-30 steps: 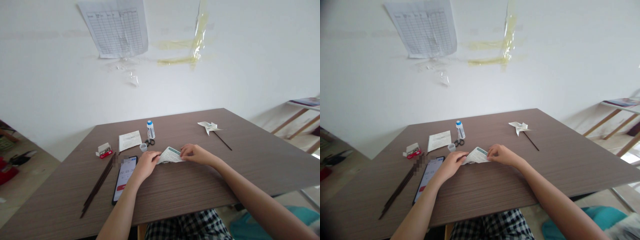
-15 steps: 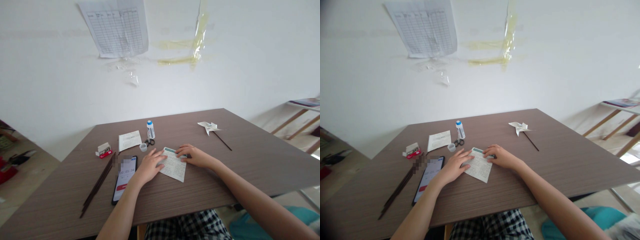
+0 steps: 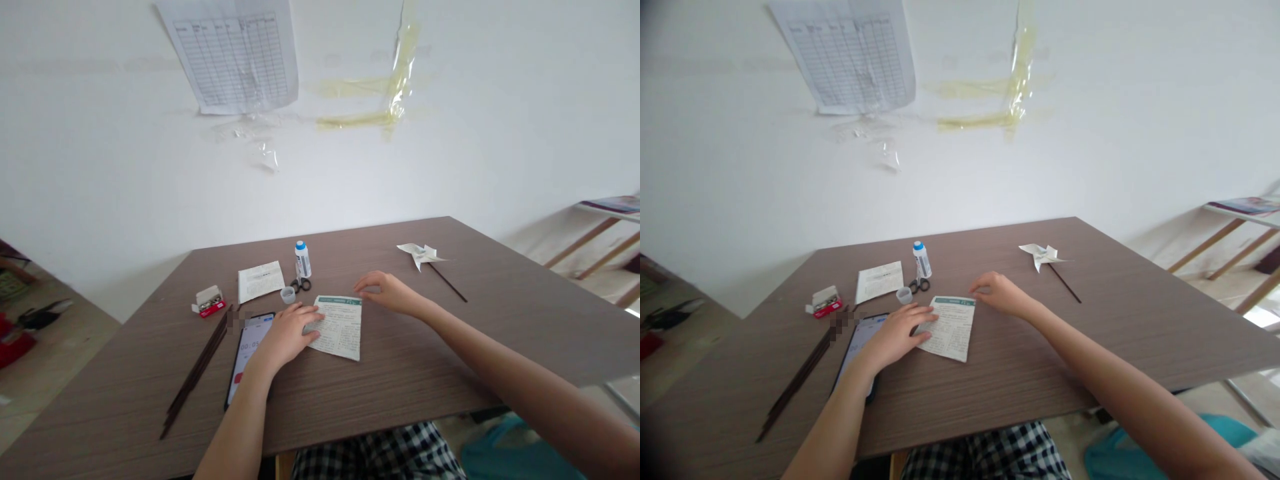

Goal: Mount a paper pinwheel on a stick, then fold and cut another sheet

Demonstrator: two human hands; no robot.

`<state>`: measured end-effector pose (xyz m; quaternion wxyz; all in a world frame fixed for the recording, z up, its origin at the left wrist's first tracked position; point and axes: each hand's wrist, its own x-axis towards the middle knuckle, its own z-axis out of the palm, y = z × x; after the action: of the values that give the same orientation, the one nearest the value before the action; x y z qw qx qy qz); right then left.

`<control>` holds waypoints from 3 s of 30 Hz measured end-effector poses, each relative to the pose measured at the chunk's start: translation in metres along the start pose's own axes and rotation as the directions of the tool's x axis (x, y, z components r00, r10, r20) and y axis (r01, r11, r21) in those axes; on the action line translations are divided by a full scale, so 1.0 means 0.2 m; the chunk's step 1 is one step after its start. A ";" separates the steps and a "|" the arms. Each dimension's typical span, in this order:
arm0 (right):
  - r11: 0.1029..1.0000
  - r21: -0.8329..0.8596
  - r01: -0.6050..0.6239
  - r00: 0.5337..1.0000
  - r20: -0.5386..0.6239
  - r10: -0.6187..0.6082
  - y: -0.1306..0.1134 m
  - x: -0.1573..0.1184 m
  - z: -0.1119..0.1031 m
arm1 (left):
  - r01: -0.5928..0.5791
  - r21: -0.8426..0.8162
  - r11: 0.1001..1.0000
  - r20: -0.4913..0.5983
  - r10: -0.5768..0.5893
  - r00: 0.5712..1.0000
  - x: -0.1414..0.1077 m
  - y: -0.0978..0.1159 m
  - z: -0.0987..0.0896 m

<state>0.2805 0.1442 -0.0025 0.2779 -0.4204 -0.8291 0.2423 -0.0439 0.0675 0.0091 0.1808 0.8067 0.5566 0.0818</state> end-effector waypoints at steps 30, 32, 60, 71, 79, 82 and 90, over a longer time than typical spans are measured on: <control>0.879 -0.465 0.107 0.988 0.150 -0.041 -0.24 0.42 0.33 | 0.050 0.065 0.997 0.025 -0.051 0.998 -0.05 0.04 -0.11; 0.882 -0.464 0.081 0.991 0.130 -0.023 -0.19 0.38 0.28 | 0.055 0.064 0.996 0.035 -0.057 0.998 -0.05 0.04 -0.11; 0.766 -0.560 -0.315 0.933 -0.036 0.357 -0.12 -0.06 0.01 | 0.324 0.281 0.903 -0.122 -0.301 0.946 0.07 0.36 0.00; 0.759 -0.494 -0.424 0.887 -0.060 0.457 -0.08 -0.11 -0.05 | 0.295 0.261 0.919 -0.257 -0.228 0.939 0.08 0.34 -0.02; 0.884 -0.092 -0.459 0.857 -0.306 0.414 0.07 -0.13 -0.06 | 0.299 0.055 0.953 -0.332 -0.265 0.905 0.12 0.29 -0.05; 0.906 0.174 -0.385 0.842 -0.334 0.423 0.10 -0.12 -0.03 | 0.267 0.021 0.963 -0.366 -0.241 0.899 0.13 0.26 -0.02; 0.873 0.362 -0.327 0.861 -0.266 0.433 0.06 -0.10 0.08 | 0.238 0.056 0.970 -0.359 -0.203 0.911 0.13 0.26 0.12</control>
<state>0.2855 0.1304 -0.0271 0.4237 -0.5646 -0.6204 0.3417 0.0179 0.0705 0.0053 0.0468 0.7190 0.6708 0.1755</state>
